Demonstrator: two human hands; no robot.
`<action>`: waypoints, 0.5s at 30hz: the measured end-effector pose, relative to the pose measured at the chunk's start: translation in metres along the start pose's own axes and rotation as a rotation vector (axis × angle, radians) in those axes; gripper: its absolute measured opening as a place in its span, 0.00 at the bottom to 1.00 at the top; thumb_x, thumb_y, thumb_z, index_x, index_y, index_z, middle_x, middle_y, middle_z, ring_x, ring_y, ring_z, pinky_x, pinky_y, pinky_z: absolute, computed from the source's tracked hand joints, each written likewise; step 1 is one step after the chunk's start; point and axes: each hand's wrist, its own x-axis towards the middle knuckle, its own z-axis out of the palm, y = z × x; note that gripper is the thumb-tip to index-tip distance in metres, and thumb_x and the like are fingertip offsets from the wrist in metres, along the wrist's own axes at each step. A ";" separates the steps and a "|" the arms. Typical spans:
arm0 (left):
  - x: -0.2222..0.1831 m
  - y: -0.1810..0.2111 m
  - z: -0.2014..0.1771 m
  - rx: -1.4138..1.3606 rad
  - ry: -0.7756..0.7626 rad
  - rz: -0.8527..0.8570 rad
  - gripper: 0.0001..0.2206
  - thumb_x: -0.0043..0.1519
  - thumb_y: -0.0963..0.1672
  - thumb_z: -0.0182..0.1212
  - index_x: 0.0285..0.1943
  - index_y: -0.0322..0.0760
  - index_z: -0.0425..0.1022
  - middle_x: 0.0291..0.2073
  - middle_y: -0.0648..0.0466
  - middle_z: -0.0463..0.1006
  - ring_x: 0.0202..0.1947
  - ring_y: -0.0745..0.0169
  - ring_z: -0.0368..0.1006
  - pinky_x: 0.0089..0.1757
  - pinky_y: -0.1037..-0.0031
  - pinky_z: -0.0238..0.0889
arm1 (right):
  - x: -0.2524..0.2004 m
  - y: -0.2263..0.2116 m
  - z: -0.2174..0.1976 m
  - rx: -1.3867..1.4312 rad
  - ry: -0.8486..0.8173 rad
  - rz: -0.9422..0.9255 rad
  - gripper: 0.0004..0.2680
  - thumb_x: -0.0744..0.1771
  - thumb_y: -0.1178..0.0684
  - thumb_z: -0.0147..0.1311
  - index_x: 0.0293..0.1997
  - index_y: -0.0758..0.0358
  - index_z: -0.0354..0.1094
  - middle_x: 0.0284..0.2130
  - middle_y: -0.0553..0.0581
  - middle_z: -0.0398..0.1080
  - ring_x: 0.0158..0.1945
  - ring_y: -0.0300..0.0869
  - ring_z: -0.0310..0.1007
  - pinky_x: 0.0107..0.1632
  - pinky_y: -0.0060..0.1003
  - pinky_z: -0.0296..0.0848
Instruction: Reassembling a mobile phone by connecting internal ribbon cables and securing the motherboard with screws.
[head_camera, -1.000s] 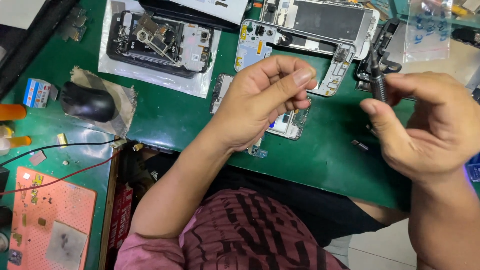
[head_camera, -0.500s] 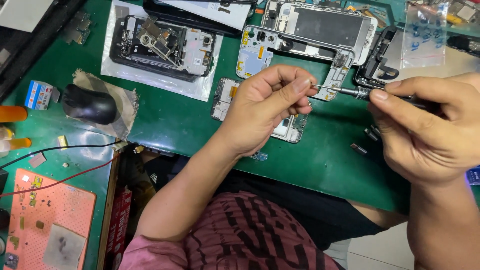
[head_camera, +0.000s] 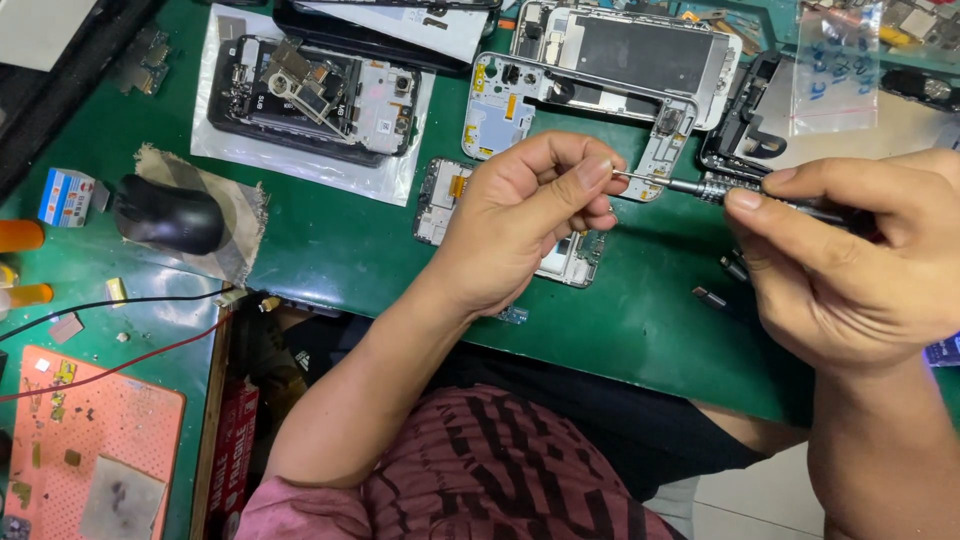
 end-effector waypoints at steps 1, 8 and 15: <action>0.000 0.000 0.000 0.002 0.003 0.005 0.06 0.56 0.42 0.54 0.37 0.34 0.69 0.31 0.52 0.70 0.31 0.70 0.67 0.36 0.82 0.65 | 0.001 0.000 0.000 0.008 -0.011 -0.011 0.02 0.65 0.68 0.61 0.36 0.73 0.72 0.32 0.71 0.66 0.30 0.54 0.59 0.35 0.41 0.56; -0.003 0.008 0.006 0.211 0.043 0.066 0.07 0.56 0.43 0.53 0.37 0.35 0.69 0.31 0.52 0.71 0.28 0.69 0.68 0.36 0.81 0.67 | 0.001 -0.003 0.000 -0.007 -0.009 0.061 0.03 0.66 0.68 0.60 0.37 0.70 0.71 0.34 0.70 0.68 0.34 0.54 0.59 0.39 0.42 0.57; -0.008 0.014 0.014 0.506 0.124 0.218 0.03 0.56 0.42 0.53 0.35 0.38 0.69 0.31 0.58 0.72 0.30 0.74 0.67 0.36 0.84 0.65 | 0.003 -0.005 0.004 0.052 -0.027 0.104 0.03 0.66 0.67 0.56 0.40 0.77 0.69 0.33 0.69 0.67 0.34 0.52 0.68 0.41 0.42 0.55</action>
